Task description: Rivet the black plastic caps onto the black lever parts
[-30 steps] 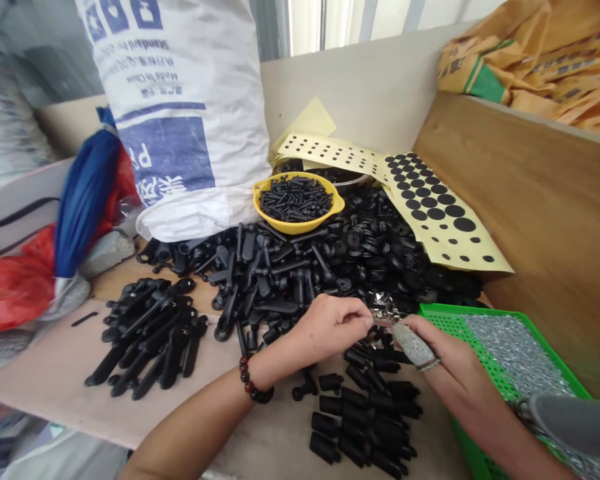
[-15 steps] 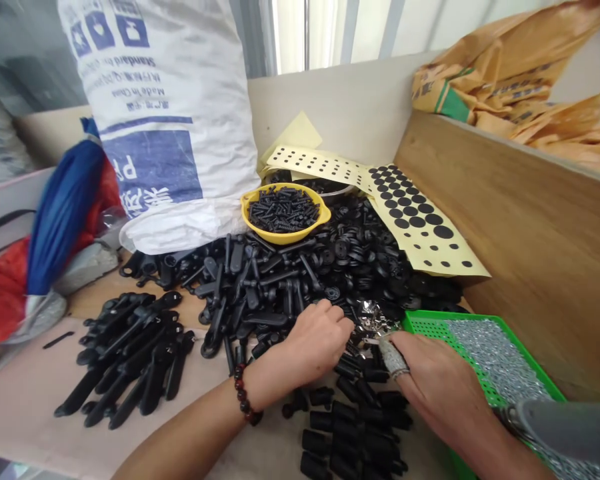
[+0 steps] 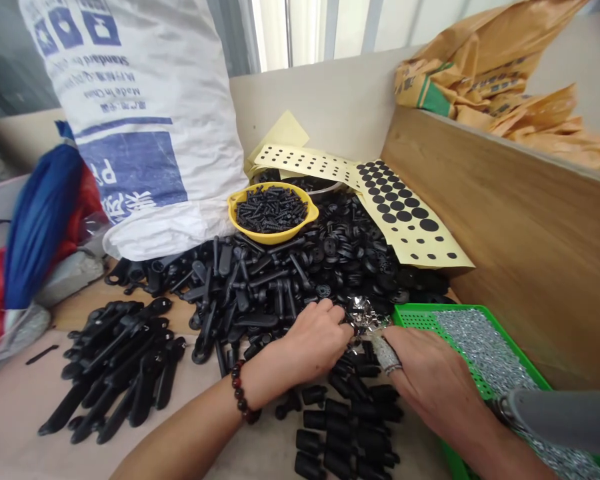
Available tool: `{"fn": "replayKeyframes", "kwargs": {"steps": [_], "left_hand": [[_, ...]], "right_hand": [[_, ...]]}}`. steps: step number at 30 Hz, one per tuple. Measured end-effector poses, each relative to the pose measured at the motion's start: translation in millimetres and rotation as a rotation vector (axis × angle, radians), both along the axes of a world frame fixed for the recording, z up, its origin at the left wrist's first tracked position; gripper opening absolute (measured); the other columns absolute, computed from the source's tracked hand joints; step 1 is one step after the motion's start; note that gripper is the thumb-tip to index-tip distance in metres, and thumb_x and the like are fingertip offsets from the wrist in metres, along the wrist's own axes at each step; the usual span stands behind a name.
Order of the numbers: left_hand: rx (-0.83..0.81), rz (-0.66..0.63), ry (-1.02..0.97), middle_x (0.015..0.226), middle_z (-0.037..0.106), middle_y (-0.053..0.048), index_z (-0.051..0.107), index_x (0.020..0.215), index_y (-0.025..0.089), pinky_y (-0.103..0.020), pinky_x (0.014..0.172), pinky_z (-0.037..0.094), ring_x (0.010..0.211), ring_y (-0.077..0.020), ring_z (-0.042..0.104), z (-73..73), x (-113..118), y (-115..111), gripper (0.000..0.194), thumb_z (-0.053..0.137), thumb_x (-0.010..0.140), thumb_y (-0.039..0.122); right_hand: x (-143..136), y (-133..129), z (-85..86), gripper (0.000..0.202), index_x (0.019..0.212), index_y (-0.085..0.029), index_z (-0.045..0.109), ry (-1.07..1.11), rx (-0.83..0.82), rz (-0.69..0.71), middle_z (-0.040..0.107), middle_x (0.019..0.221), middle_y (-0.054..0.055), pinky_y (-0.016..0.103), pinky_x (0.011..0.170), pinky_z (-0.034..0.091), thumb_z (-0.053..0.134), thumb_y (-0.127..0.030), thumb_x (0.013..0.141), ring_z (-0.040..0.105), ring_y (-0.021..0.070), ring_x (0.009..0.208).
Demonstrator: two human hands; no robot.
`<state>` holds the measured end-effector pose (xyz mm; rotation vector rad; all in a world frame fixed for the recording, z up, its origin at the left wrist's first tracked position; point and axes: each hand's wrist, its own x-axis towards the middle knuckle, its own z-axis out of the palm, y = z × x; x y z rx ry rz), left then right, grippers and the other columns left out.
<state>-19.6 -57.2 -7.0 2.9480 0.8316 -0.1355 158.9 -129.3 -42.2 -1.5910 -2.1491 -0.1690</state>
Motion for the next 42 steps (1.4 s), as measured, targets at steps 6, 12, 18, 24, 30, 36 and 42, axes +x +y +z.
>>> {"fn": "replayKeyframes", "kwargs": {"steps": [6, 12, 18, 24, 30, 36, 42], "left_hand": [[-0.022, -0.096, 0.03, 0.086, 0.056, -0.005, 0.057, 0.079, 0.017, -0.03, 0.069, 0.042, 0.085, -0.0199, 0.048, -4.3, -18.5, -15.0, 0.008, 0.053, 0.084, 0.012], [0.0, -0.06, -0.024, 0.086, 0.056, -0.005, 0.057, 0.08, 0.017, -0.031, 0.07, 0.043, 0.085, -0.0201, 0.048, -8.7, -18.6, -12.2, 0.009, 0.052, 0.087, 0.017], [0.049, 0.085, -0.017, 0.09, 0.058, -0.006, 0.059, 0.082, 0.017, -0.032, 0.075, 0.044, 0.085, -0.0194, 0.051, 8.3, -13.0, 14.2, 0.018, 0.045, 0.092, 0.021], [0.105, 0.127, 0.037, 0.091, 0.06, -0.008, 0.061, 0.089, 0.015, -0.033, 0.071, 0.046, 0.087, -0.0215, 0.052, 11.7, 5.7, 34.8, 0.014, 0.047, 0.088, 0.013], [0.201, 0.139, 0.026, 0.089, 0.058, -0.012, 0.063, 0.09, 0.012, -0.036, 0.073, 0.043, 0.093, -0.0251, 0.05, 10.3, 13.0, 52.1, 0.019, 0.045, 0.087, 0.009], [0.243, 0.141, 0.073, 0.096, 0.058, -0.014, 0.067, 0.087, 0.011, -0.043, 0.079, 0.04, 0.098, -0.0292, 0.047, 1.5, 7.8, 62.4, 0.014, 0.056, 0.081, 0.013], [0.237, 0.13, 0.111, 0.1, 0.056, -0.014, 0.067, 0.088, 0.011, -0.043, 0.08, 0.038, 0.1, -0.0289, 0.046, -1.5, 10.7, 66.0, 0.013, 0.06, 0.08, 0.018]], "right_hand": [[-2.2, 0.9, 0.6, 0.018, 0.065, -0.024, 0.04, 0.035, -0.002, 0.034, 0.05, 0.057, 0.001, 0.029, 0.059, 0.027, 0.038, -0.006, 0.067, 0.046, 0.0197, 0.056], [-4.5, -0.2, -0.9, 0.019, 0.065, -0.024, 0.04, 0.05, 0.019, 0.047, 0.05, 0.056, 0.0, 0.028, 0.059, 0.026, 0.038, -0.004, 0.064, 0.047, 0.0193, 0.055], [-7.9, 1.2, -2.8, 0.022, 0.065, -0.024, 0.041, 0.054, 0.058, 0.043, 0.05, 0.055, 0.001, 0.028, 0.059, 0.027, 0.036, -0.003, 0.059, 0.047, 0.0202, 0.055], [-11.0, 1.2, -3.8, 0.024, 0.068, -0.023, 0.044, 0.097, 0.057, 0.051, 0.053, 0.058, 0.0, 0.028, 0.061, 0.027, 0.036, -0.003, 0.058, 0.049, 0.0196, 0.057], [-11.7, 3.0, -1.9, 0.025, 0.071, -0.023, 0.046, 0.081, 0.054, 0.043, 0.056, 0.061, 0.001, 0.029, 0.061, 0.028, 0.036, -0.002, 0.061, 0.051, 0.0204, 0.058], [-12.3, 7.0, 4.2, 0.024, 0.065, -0.024, 0.044, 0.099, 0.136, 0.06, 0.054, 0.056, -0.001, 0.028, 0.058, 0.027, 0.036, -0.001, 0.059, 0.049, 0.0187, 0.054], [-14.9, 8.0, 7.4, 0.024, 0.064, -0.024, 0.041, 0.11, 0.163, 0.065, 0.053, 0.055, -0.001, 0.027, 0.058, 0.027, 0.036, -0.001, 0.057, 0.048, 0.0173, 0.053]]}}
